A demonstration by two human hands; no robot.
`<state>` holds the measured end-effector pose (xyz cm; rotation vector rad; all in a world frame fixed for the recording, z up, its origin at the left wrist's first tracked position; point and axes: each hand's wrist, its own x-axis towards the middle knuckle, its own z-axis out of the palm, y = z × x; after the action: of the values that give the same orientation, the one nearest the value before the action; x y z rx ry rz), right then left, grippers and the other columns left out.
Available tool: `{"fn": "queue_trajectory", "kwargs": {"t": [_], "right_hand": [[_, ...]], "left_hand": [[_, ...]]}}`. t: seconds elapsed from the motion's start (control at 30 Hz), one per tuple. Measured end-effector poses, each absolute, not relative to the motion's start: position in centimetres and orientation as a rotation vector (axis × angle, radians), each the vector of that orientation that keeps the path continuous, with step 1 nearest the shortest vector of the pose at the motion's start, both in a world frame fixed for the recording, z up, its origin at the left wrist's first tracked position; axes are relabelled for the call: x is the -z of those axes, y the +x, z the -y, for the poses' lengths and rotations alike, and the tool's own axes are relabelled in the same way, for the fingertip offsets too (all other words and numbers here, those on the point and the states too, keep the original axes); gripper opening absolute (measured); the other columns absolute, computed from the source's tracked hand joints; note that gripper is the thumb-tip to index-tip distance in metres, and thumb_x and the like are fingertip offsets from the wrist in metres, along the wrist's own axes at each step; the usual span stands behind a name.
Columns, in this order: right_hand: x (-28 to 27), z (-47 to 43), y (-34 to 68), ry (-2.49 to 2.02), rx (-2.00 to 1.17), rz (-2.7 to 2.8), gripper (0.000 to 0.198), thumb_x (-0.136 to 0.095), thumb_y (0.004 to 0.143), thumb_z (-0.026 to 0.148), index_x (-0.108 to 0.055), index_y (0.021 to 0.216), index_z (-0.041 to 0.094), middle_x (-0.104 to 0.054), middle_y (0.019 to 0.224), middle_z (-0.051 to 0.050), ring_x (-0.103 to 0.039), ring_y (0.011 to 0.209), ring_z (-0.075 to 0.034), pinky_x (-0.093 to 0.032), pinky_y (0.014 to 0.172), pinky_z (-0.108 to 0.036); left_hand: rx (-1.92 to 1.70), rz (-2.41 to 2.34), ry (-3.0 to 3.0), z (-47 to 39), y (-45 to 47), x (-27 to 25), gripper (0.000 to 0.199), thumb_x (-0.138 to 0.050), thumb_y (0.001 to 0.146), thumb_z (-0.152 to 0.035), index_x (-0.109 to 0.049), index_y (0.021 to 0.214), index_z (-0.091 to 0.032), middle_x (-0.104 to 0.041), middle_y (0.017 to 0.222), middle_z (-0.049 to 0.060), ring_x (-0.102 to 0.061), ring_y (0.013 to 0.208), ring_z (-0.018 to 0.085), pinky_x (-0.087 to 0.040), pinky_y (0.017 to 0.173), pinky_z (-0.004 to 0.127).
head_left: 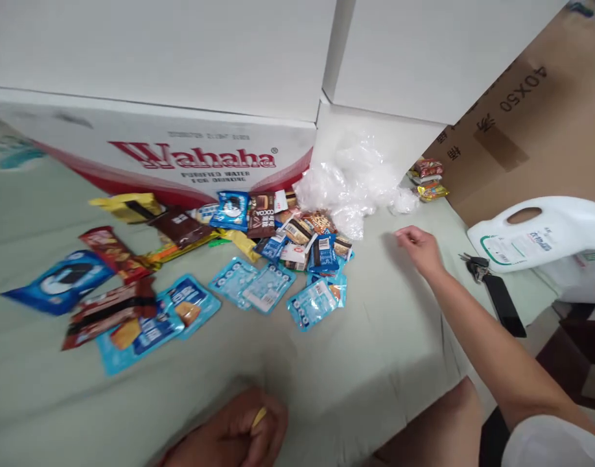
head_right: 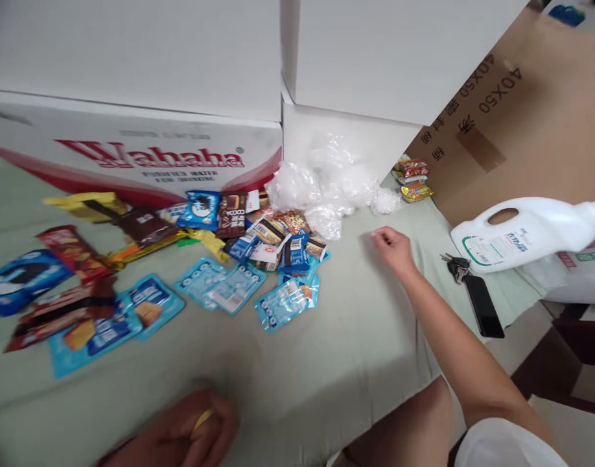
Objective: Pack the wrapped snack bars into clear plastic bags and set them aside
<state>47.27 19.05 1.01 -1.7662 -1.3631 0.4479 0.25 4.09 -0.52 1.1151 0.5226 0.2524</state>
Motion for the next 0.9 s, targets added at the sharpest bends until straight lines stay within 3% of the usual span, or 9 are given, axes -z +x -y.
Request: {"fn": "queue_trajectory", "kwargs": {"t": [0.1, 0.13, 0.27, 0.43, 0.53, 0.67, 0.77, 0.9], "right_hand": [[-2.0, -20.0, 41.3, -1.712, -0.588, 1.580, 0.038, -0.086, 0.068, 0.026, -0.075, 0.105, 0.025, -0.067, 0.119, -0.006, -0.060, 0.086, -0.019, -0.049, 0.084, -0.033], [-2.1, -20.6, 39.7, -1.716, -0.633, 1.537, 0.040, -0.086, 0.065, 0.021, -0.075, 0.103, 0.025, -0.066, 0.123, -0.007, -0.060, 0.093, -0.020, -0.049, 0.088, -0.033], [-2.0, -20.1, 36.2, -1.733, -0.701, 1.312, 0.012, -0.079, 0.069, 0.021, -0.068, 0.072, 0.021, -0.064, 0.087, -0.004, -0.056, 0.086, -0.020, -0.047, 0.082, -0.030], [-2.5, -11.4, 36.2, -1.671, -0.892, 1.102, 0.035, -0.079, 0.070, 0.050, -0.057, 0.067, 0.022, -0.044, 0.056, 0.005, -0.038, 0.054, -0.012, -0.034, 0.049, -0.023], [-3.9, -6.7, 35.4, -1.565, -1.034, 0.997, 0.046, -0.080, 0.067, 0.061, -0.055, 0.070, 0.022, -0.044, 0.060, 0.006, -0.035, 0.050, -0.010, -0.030, 0.045, -0.023], [-4.8, -3.9, 31.0, -1.298, -1.178, 0.813, 0.040, -0.087, 0.067, 0.050, -0.059, 0.074, 0.023, -0.047, 0.065, 0.006, -0.036, 0.051, -0.008, -0.032, 0.047, -0.023], [-4.1, -2.6, 26.3, -1.333, -1.107, 0.949, 0.030, -0.084, 0.076, 0.046, -0.063, 0.075, 0.024, -0.047, 0.063, 0.005, -0.038, 0.054, -0.011, -0.033, 0.052, -0.025], [-2.9, -0.4, 21.5, -1.450, -0.878, 1.409, 0.021, -0.071, 0.091, 0.042, -0.067, 0.079, 0.025, -0.054, 0.071, 0.001, -0.044, 0.062, -0.014, -0.035, 0.060, -0.029]], "left_hand": [[-0.309, -0.416, 1.051, -5.4, 1.4, -1.1, 0.056, -0.066, 0.090, -0.045, -0.044, 0.045, -0.019, -0.053, 0.058, 0.003, -0.048, 0.056, 0.012, -0.038, 0.058, 0.028], [-0.354, -0.414, 1.062, -5.7, 1.7, -1.3, 0.053, -0.068, 0.089, -0.047, -0.048, 0.049, -0.019, -0.055, 0.062, 0.003, -0.049, 0.059, 0.013, -0.039, 0.061, 0.028], [-0.481, -0.382, 1.105, -6.0, 2.3, -0.7, 0.042, -0.074, 0.086, -0.052, -0.061, 0.068, -0.017, -0.060, 0.078, 0.004, -0.053, 0.073, 0.014, -0.041, 0.071, 0.029], [-0.489, -0.358, 0.988, -5.8, 2.5, 0.0, 0.042, -0.081, 0.080, -0.054, -0.065, 0.082, -0.015, -0.058, 0.081, 0.002, -0.051, 0.071, 0.012, -0.039, 0.067, 0.025], [-0.475, -0.383, 0.892, -5.9, 2.5, -0.2, 0.044, -0.081, 0.080, -0.056, -0.064, 0.089, -0.015, -0.058, 0.080, 0.001, -0.049, 0.065, 0.009, -0.035, 0.060, 0.023], [-0.554, -0.508, 0.794, -5.9, 2.9, -0.7, 0.046, -0.083, 0.079, -0.055, -0.060, 0.090, -0.017, -0.057, 0.079, -0.001, -0.048, 0.060, 0.006, -0.030, 0.053, 0.020], [-0.635, -0.572, 0.822, -5.6, 3.7, -0.4, 0.050, -0.083, 0.077, -0.058, -0.057, 0.094, -0.019, -0.057, 0.077, -0.003, -0.049, 0.058, 0.007, -0.030, 0.050, 0.020], [-0.773, -0.607, 0.905, -5.5, 4.6, 0.4, 0.057, -0.088, 0.069, -0.059, -0.056, 0.095, -0.019, -0.059, 0.075, -0.004, -0.052, 0.060, 0.009, -0.039, 0.054, 0.022]]}}
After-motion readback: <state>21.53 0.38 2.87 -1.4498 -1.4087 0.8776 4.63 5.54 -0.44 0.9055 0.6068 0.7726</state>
